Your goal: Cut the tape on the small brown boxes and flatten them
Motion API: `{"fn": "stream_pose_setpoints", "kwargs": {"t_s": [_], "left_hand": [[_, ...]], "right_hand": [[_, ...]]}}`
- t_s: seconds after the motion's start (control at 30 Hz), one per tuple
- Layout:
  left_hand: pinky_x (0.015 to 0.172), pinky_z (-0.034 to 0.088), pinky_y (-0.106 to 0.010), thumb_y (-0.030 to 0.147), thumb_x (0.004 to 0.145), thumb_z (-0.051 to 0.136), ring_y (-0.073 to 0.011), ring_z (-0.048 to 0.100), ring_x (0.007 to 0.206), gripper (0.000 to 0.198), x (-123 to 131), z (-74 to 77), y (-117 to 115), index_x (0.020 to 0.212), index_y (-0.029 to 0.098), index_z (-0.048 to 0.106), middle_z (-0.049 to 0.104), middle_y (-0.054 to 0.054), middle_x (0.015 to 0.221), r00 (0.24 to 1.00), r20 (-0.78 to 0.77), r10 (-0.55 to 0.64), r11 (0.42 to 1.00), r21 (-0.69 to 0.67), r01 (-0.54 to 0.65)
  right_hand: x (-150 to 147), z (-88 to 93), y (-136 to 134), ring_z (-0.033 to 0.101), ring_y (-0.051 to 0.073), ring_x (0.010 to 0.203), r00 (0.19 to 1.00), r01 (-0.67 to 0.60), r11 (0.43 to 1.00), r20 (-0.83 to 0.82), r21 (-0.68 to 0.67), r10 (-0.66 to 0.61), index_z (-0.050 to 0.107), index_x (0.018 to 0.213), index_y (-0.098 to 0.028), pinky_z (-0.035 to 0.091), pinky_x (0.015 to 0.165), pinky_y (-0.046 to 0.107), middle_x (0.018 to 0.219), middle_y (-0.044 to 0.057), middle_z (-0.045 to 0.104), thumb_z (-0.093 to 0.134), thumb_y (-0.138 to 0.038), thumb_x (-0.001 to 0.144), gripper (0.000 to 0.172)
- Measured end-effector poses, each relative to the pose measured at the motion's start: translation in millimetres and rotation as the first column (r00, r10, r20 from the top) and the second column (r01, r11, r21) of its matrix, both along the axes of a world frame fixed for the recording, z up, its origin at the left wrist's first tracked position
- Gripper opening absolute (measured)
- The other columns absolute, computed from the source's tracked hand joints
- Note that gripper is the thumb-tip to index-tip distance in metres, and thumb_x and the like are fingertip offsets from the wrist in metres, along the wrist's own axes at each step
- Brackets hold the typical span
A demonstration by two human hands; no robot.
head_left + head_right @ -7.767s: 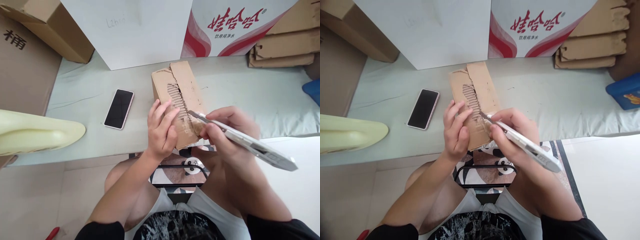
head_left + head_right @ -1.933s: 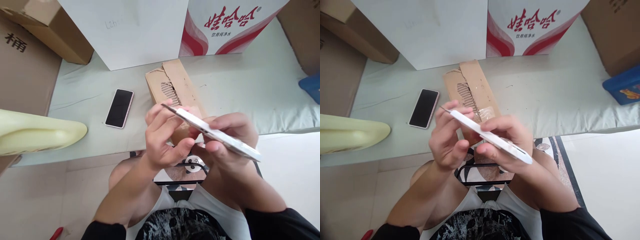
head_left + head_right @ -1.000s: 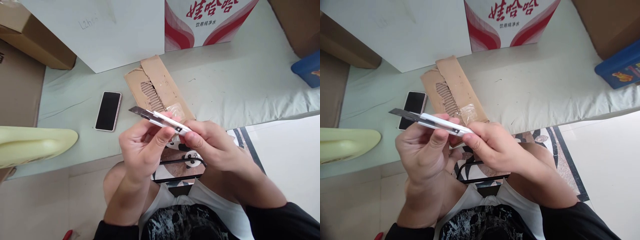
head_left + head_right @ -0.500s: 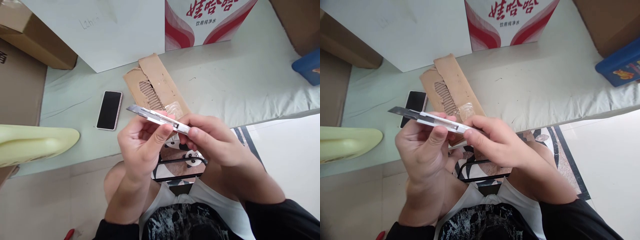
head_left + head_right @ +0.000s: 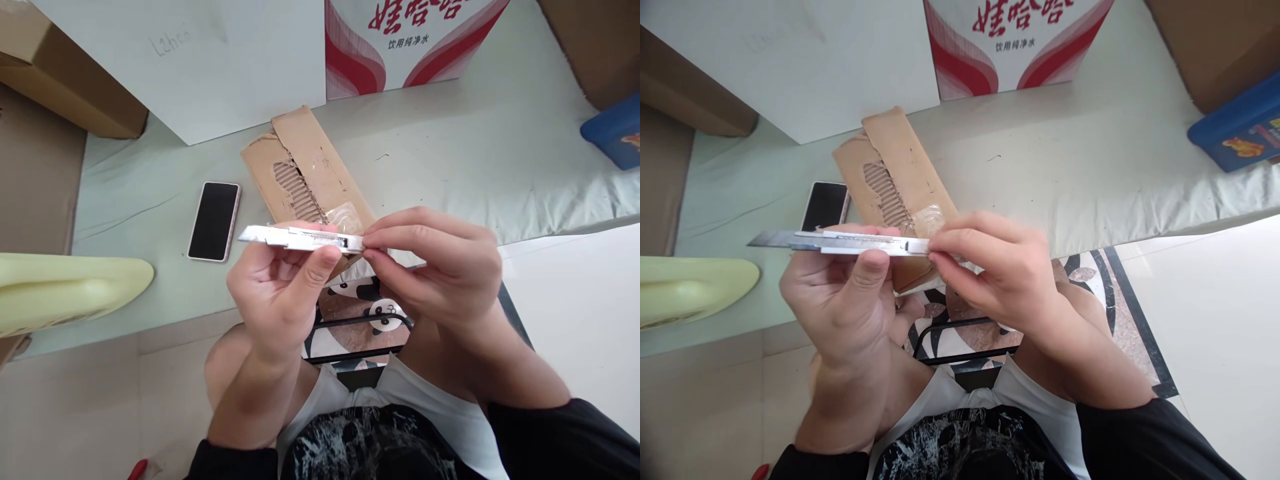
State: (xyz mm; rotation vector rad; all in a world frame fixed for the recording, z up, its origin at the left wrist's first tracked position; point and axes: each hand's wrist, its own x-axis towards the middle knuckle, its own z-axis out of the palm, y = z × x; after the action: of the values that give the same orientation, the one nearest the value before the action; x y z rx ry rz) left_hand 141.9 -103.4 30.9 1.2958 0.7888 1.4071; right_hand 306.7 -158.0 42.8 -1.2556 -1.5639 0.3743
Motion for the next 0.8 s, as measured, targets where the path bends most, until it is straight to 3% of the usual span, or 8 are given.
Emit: {"fn": "stream_pose_setpoints", "kwargs": {"t_s": [0.27, 0.47, 0.63, 0.8], "left_hand": [[0.066, 0.068, -0.026, 0.035, 0.085, 0.088, -0.0148, 0.079, 0.074, 0.016, 2, 2.4, -3, 0.093, 0.024, 0.079, 0.081, 0.001, 0.085, 0.999, -0.047, 0.023, 0.998, 0.066, -0.020], [0.067, 0.068, -0.023, 0.032, 0.085, 0.087, -0.0133, 0.079, 0.073, 0.014, 0, 3.3, -5, 0.096, 0.024, 0.081, 0.083, 0.000, 0.086, 1.000, -0.014, -0.023, 1.000, 0.016, 0.023], [0.063, 0.067, -0.023, 0.033, 0.089, 0.083, -0.0129, 0.077, 0.070, 0.013, -2, 6.3, -6, 0.100, 0.027, 0.082, 0.082, -0.001, 0.086, 0.994, 0.043, -0.097, 0.989, -0.106, 0.101], [0.061, 0.066, -0.022, 0.035, 0.089, 0.083, -0.0121, 0.075, 0.069, 0.013, -4, 9.3, -4, 0.100, 0.028, 0.083, 0.081, 0.000, 0.082, 0.986, 0.072, -0.149, 0.972, -0.175, 0.159]], "right_hand": [[-1, 4.0, 3, 0.070, 0.014, 0.074, 0.973, 0.050, 0.997, 0.223, 0.055, -0.061, 0.068, 0.085, -0.023, 0.054, 0.064, 0.027, 0.088, 0.003, 0.077, 0.068, -0.011, 0.086, 0.013], [-5, 8.3, 2, 0.064, 0.011, 0.065, 0.933, 0.094, 0.996, 0.348, 0.006, -0.090, 0.056, 0.078, -0.022, 0.047, 0.056, 0.024, 0.076, 0.000, 0.070, 0.057, -0.007, 0.085, 0.016], [-4, 14.3, 2, 0.056, 0.011, 0.061, 0.959, 0.076, 0.989, 0.280, -0.129, -0.037, 0.050, 0.074, -0.022, 0.043, 0.055, 0.024, 0.071, -0.001, 0.064, 0.053, -0.008, 0.081, 0.016], [-5, 18.4, 5, 0.044, 0.008, 0.055, 0.998, 0.006, 0.940, 0.058, -0.340, 0.015, 0.048, 0.071, -0.021, 0.036, 0.052, 0.024, 0.065, -0.003, 0.057, 0.053, -0.015, 0.083, 0.014]]}}
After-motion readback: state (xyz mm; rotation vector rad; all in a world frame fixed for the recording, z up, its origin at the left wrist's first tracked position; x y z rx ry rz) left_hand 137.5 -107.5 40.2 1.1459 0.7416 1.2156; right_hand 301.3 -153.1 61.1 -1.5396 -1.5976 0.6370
